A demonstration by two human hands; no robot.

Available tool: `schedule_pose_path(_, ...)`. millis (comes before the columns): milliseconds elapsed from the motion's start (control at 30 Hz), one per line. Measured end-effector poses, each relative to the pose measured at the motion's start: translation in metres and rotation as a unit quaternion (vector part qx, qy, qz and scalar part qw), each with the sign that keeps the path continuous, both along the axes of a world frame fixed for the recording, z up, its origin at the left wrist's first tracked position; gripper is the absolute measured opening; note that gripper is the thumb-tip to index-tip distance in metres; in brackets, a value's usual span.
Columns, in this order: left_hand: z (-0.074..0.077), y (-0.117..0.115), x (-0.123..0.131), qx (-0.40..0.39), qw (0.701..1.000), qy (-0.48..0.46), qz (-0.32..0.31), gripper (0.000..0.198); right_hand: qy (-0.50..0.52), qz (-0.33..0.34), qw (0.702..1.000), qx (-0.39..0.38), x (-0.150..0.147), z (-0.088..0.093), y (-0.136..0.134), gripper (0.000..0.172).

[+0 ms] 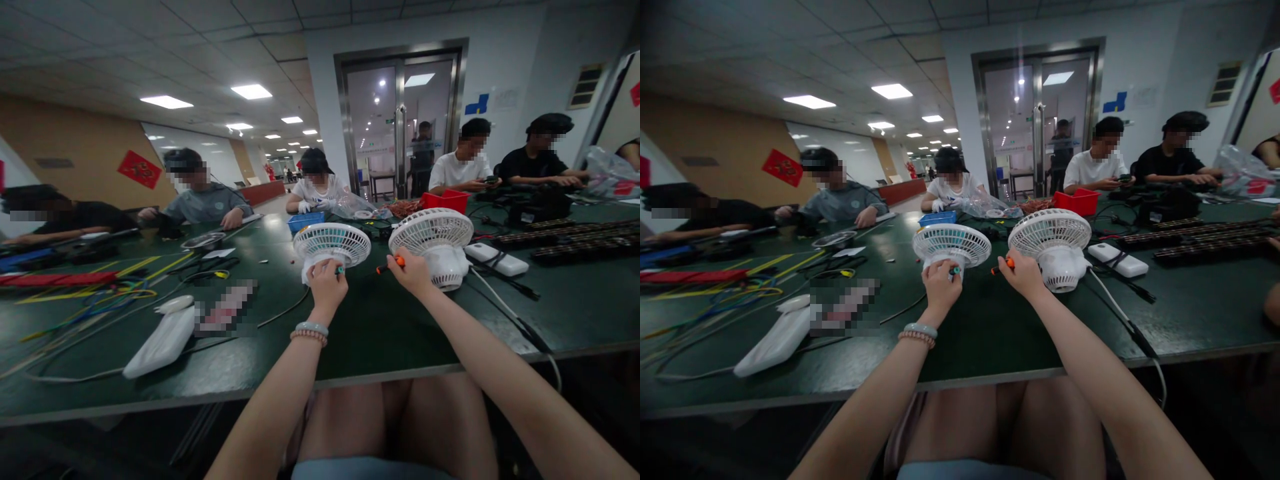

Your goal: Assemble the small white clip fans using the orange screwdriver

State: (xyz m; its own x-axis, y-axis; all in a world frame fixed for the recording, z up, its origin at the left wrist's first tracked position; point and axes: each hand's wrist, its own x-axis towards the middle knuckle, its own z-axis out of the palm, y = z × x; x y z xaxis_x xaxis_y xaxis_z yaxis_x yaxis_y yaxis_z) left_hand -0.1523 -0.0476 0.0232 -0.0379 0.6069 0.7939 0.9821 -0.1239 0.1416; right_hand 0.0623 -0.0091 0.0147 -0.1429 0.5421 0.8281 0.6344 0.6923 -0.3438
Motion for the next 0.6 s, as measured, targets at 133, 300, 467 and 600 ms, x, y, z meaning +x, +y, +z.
schedule_pose_path(133,0.0006,0.0007,0.0003,-0.007,1.0,-0.007,-0.002,0.016,0.024,-0.012,0.999,-0.019,0.0031,-0.0016,0.003,0.031)
schedule_pose_path(300,0.0002,0.0022,-0.0006,-0.006,1.0,-0.007,-0.004,0.018,0.022,-0.029,0.999,-0.037,0.0022,-0.0053,0.0055,0.031)
schedule_pose_path(467,-0.0001,0.0021,-0.0004,-0.006,1.0,-0.012,-0.007,0.016,-0.003,-0.032,0.997,-0.066,-0.0004,-0.0073,0.0073,0.028)
schedule_pose_path(600,0.0005,0.0014,0.0001,-0.013,1.0,-0.014,-0.004,0.016,-0.089,0.033,0.985,-0.141,-0.0027,-0.0104,0.0086,0.021)
